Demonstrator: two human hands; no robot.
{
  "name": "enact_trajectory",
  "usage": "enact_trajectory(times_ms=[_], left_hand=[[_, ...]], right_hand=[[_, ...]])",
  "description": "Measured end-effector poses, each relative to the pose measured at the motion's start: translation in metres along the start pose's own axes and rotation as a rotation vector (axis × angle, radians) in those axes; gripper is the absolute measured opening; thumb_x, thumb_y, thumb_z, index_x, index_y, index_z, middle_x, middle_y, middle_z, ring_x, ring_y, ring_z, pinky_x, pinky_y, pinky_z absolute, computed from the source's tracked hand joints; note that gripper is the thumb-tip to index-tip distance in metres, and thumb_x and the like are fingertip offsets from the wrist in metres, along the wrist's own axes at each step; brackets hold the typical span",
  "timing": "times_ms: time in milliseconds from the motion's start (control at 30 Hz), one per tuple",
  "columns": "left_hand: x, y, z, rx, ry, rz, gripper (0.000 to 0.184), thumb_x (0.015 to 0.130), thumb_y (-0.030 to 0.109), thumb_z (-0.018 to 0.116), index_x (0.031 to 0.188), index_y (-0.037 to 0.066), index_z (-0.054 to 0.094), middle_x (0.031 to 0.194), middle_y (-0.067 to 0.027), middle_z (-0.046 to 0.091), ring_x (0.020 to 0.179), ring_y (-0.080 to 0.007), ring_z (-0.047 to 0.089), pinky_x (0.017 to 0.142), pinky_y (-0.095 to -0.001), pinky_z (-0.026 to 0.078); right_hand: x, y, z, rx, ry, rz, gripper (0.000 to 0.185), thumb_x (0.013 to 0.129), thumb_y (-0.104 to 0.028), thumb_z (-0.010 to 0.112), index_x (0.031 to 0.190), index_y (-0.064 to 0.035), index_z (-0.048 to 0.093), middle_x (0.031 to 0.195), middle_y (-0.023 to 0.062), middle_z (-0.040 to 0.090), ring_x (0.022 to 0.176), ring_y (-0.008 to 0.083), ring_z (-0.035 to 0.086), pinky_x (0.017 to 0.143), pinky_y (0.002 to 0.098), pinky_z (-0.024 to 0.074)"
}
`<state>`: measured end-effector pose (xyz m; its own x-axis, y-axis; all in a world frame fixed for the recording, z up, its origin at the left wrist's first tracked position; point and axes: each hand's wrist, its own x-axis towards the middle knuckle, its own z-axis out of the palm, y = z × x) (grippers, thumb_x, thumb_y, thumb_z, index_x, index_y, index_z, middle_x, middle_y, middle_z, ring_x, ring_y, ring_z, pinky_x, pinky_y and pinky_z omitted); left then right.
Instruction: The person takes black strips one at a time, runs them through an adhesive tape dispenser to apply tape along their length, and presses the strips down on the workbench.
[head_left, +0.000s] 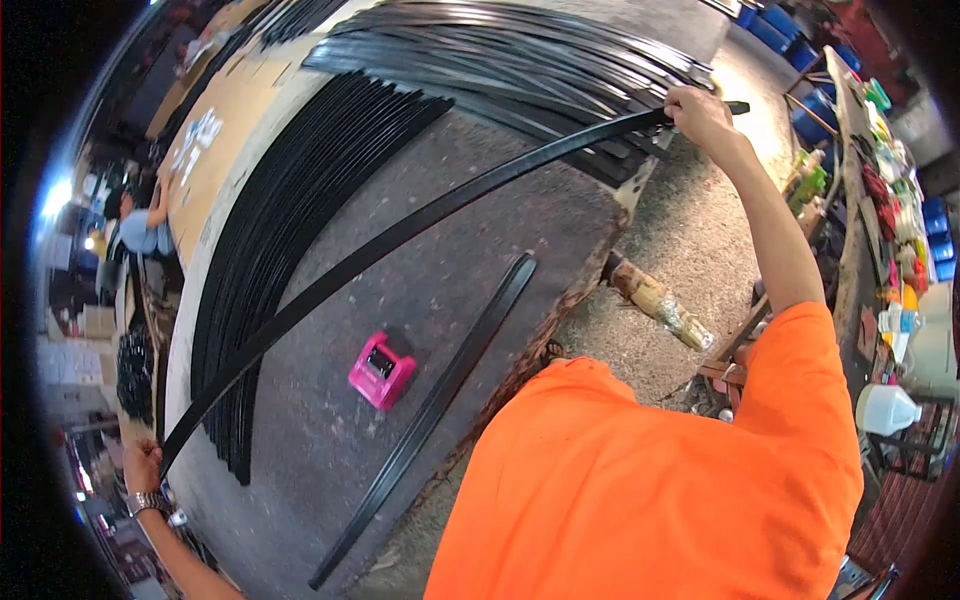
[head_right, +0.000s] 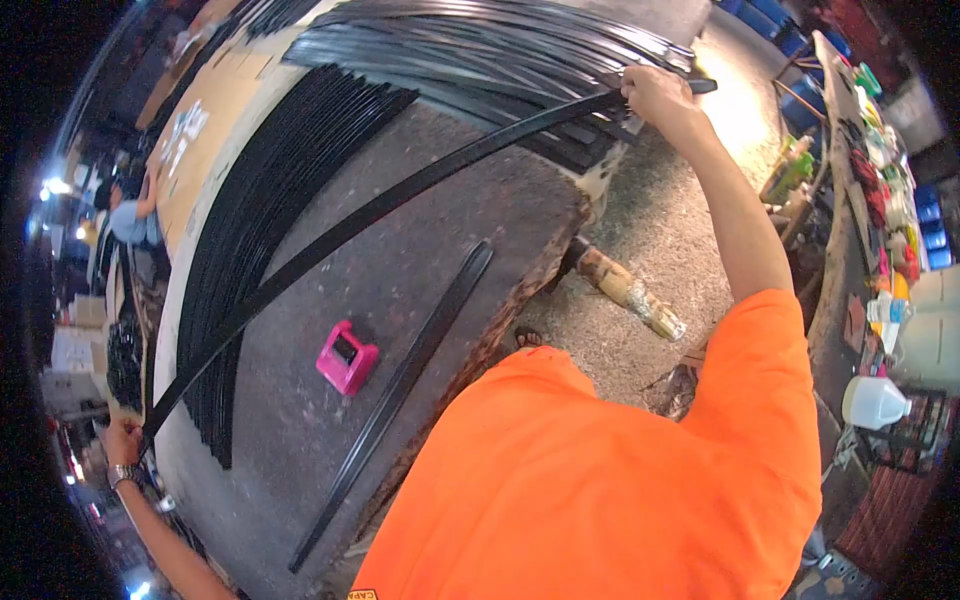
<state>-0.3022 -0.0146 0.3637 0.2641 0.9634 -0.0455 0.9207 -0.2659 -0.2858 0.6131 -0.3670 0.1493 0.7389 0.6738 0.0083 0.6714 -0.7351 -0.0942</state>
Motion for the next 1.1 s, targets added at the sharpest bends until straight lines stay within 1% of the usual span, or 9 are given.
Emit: enact_trajectory(times_ms=[67,100,233,333,467,533,600,800,1100], left_hand=[[-0.026,-0.035,0.025,0.009,-0.007,-0.095,0.008,0.079,-0.002,0.074,0.086,-0.002,0.069,0.081,-0.0177,0.071,0.076,-0.0298,0.069,0.072,-0.0397,0.053],[-0.040,-0.081,0.053,0.016,0.079,-0.033,0.008,0.081,0.002,0.074,0.086,-0.001,0.068,0.086,-0.0192,0.071,0.082,-0.0348,0.069,0.076,-0.0421,0.053],[-0.125,-0.205,0.127,0.119,0.176,-0.143,0.015,0.087,0.006,0.070,0.102,0.003,0.066,0.092,-0.0207,0.070,0.088,-0.0410,0.067,0.076,-0.0512,0.050],[-0.200,-0.191,0.115,0.318,-0.030,-0.493,0.013,0.094,0.013,0.062,0.104,0.005,0.066,0.097,-0.0218,0.070,0.093,-0.0435,0.066,0.078,-0.0531,0.050],[-0.305,-0.266,0.152,0.289,-0.019,-0.914,0.027,0.100,0.023,0.049,0.115,0.011,0.068,0.117,-0.0228,0.069,0.111,-0.0423,0.065,0.088,-0.0539,0.051],[-0.368,-0.329,0.180,0.386,-0.077,-0.897,0.034,0.101,0.026,0.046,0.126,0.016,0.068,0.128,-0.0185,0.068,0.117,-0.0388,0.064,0.094,-0.0525,0.051],[-0.412,-0.353,0.194,0.350,-0.061,-1.162,0.038,0.101,0.028,0.045,0.131,0.018,0.067,0.134,-0.0134,0.067,0.121,-0.0367,0.064,0.098,-0.0533,0.051],[-0.470,-0.354,0.220,0.351,-0.138,-1.481,0.040,0.101,0.032,0.044,0.131,0.017,0.067,0.134,-0.0139,0.067,0.121,-0.0376,0.064,0.098,-0.0541,0.050],[-0.479,-0.351,0.287,0.249,-0.269,-1.495,0.045,0.102,0.037,0.042,0.132,0.015,0.067,0.134,-0.0146,0.067,0.120,-0.0388,0.064,0.098,-0.0553,0.049]], right_hand=[[-0.012,-0.030,0.019,0.020,0.000,-0.057,0.024,0.097,-0.030,0.062,0.115,-0.0168,0.070,0.120,0.0096,0.070,0.117,0.0341,0.064,0.099,0.0478,0.0488],[-0.020,-0.050,0.027,0.038,-0.002,-0.086,0.024,0.097,-0.030,0.062,0.115,-0.0168,0.070,0.119,0.0099,0.070,0.116,0.0344,0.064,0.099,0.0481,0.0492],[-0.065,-0.137,0.058,0.099,-0.031,-0.249,0.024,0.098,-0.032,0.060,0.114,-0.0171,0.071,0.117,0.0098,0.068,0.114,0.0353,0.065,0.097,0.0494,0.0506],[-0.097,-0.206,0.093,0.189,-0.071,-0.372,0.023,0.099,-0.033,0.060,0.110,-0.0159,0.070,0.117,0.0092,0.068,0.113,0.0344,0.065,0.096,0.0476,0.0514],[-0.161,-0.302,0.123,0.332,-0.016,-0.605,0.016,0.098,-0.027,0.061,0.102,-0.0138,0.068,0.108,0.0100,0.068,0.101,0.0343,0.068,0.087,0.0480,0.0547],[-0.190,-0.342,0.141,0.428,0.030,-0.716,0.013,0.095,-0.024,0.062,0.098,-0.0126,0.068,0.101,0.0102,0.067,0.093,0.0354,0.070,0.081,0.0486,0.0561],[-0.219,-0.375,0.153,0.506,0.051,-0.801,0.012,0.094,-0.023,0.063,0.096,-0.0110,0.067,0.098,0.0103,0.066,0.088,0.0353,0.070,0.076,0.0481,0.0571],[-0.270,-0.428,0.175,0.565,0.041,-0.871,0.010,0.093,-0.018,0.065,0.094,-0.0084,0.063,0.094,0.0107,0.063,0.080,0.0360,0.069,0.070,0.0477,0.0569],[-0.277,-0.426,0.186,0.549,0.063,-0.817,0.010,0.094,-0.018,0.066,0.096,-0.0083,0.063,0.097,0.0109,0.063,0.084,0.0360,0.069,0.072,0.0484,0.0569]])
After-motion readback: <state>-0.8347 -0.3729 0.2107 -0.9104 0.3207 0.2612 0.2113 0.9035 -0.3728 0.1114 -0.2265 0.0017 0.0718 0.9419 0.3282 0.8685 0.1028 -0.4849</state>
